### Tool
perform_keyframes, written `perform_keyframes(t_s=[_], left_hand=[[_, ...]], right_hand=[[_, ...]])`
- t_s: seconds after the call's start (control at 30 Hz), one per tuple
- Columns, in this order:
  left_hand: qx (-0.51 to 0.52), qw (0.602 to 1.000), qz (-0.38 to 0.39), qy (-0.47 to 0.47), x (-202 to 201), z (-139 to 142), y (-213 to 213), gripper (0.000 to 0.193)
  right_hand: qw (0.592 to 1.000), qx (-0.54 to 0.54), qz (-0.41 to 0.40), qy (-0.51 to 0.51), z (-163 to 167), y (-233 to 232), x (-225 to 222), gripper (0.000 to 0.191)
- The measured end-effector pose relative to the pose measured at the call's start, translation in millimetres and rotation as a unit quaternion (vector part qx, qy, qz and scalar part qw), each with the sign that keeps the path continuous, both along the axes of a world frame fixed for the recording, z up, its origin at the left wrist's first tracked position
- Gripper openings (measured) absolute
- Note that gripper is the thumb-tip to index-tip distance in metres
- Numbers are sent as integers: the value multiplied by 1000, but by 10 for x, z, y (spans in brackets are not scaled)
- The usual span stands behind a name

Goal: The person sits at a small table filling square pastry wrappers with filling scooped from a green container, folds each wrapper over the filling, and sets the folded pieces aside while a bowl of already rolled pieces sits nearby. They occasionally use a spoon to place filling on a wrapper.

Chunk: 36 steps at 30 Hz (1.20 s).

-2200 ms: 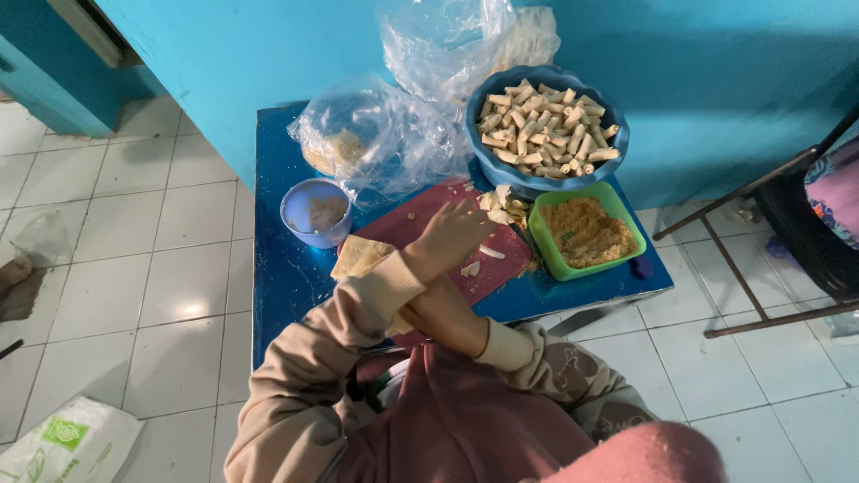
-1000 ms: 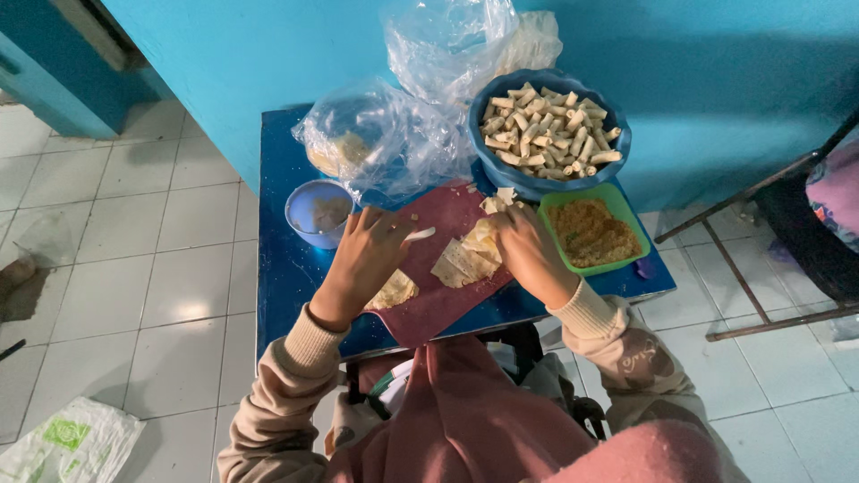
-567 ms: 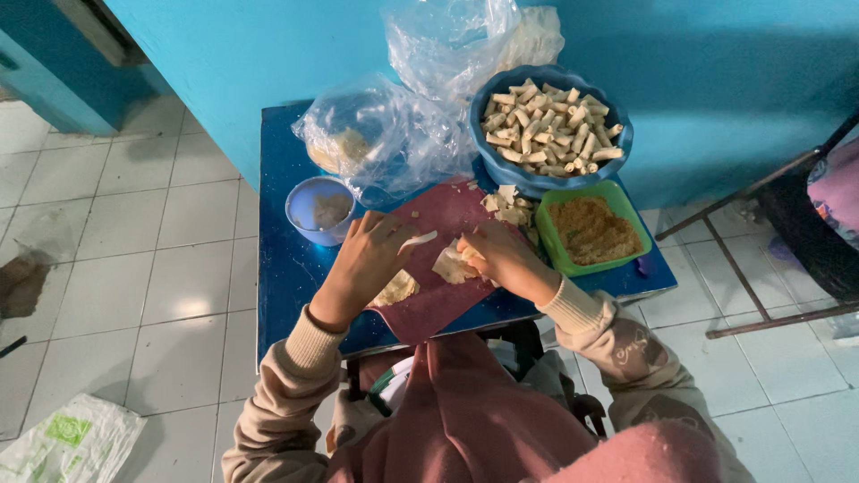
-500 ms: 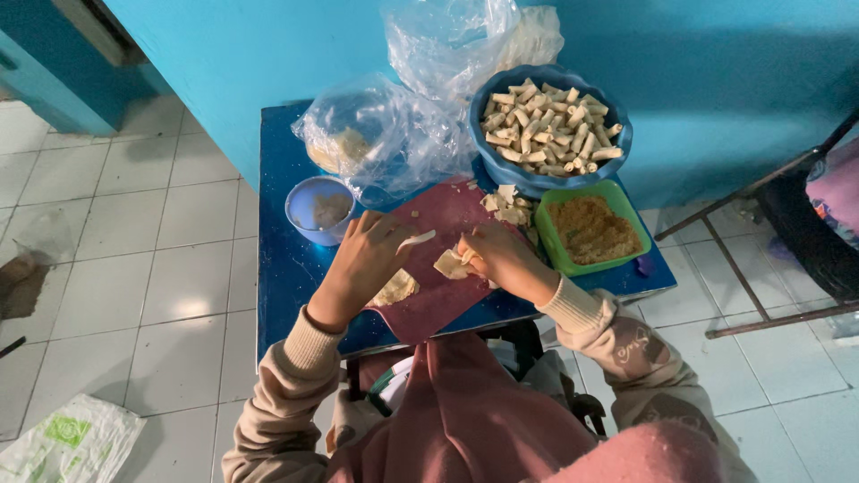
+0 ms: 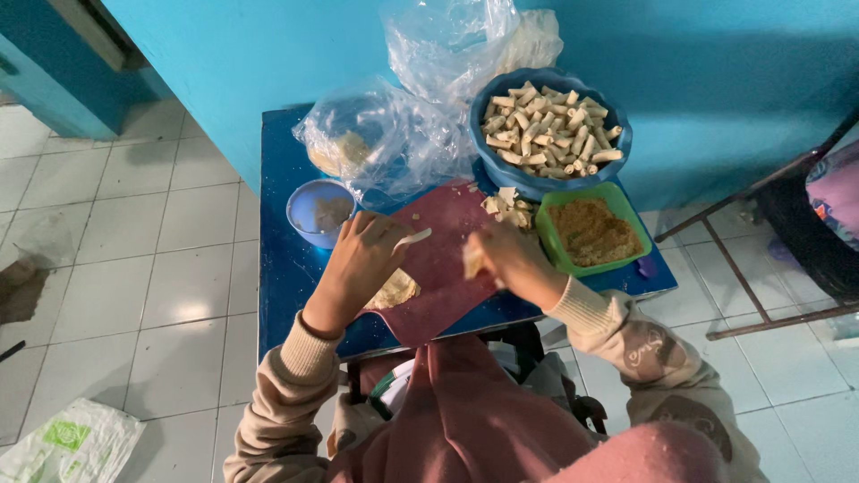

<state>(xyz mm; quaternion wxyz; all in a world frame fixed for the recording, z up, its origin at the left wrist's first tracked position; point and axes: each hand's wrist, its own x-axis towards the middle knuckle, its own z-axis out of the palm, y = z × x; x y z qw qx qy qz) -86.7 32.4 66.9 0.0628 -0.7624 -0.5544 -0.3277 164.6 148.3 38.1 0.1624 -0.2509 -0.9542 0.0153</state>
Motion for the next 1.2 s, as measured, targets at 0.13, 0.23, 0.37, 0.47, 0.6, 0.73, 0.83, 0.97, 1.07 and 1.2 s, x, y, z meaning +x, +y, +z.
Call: perform_keyframes(t_s=[0.13, 0.23, 0.37, 0.47, 0.6, 0.73, 0.83, 0.97, 1.07, 1.2], left_hand=[[2, 1000, 16, 4, -22, 42, 33, 27], [-10, 1000, 0, 5, 11, 25, 6, 28], [1, 1000, -14, 1, 16, 17, 25, 28], [1, 1000, 3, 0, 10, 15, 31, 28], [-5, 1000, 8, -2, 0, 6, 33, 23], [1, 1000, 1, 5, 32, -11, 44, 29], [10, 1000, -7, 2, 47, -6, 47, 30], [22, 1000, -5, 4, 75, 16, 57, 29], [24, 1000, -4, 11, 115, 42, 61, 24], [57, 998, -25, 14, 135, 110, 21, 25]], right_hand=[[976, 187, -110, 27, 176, 101, 201, 33], [996, -4, -9, 87, 182, 20, 219, 32], [969, -189, 161, -16, 94, 9, 189, 21], [993, 0, 55, 105, 122, 135, 222, 38], [975, 203, -88, 15, 192, 286, 129, 29], [989, -122, 67, 53, 170, 275, 231, 26], [979, -173, 111, -13, 116, 351, 188, 16], [977, 202, -67, -9, 102, 381, 179, 26], [992, 109, -19, 53, 106, 371, 195, 60], [974, -215, 65, 21, 39, 389, 111, 17]])
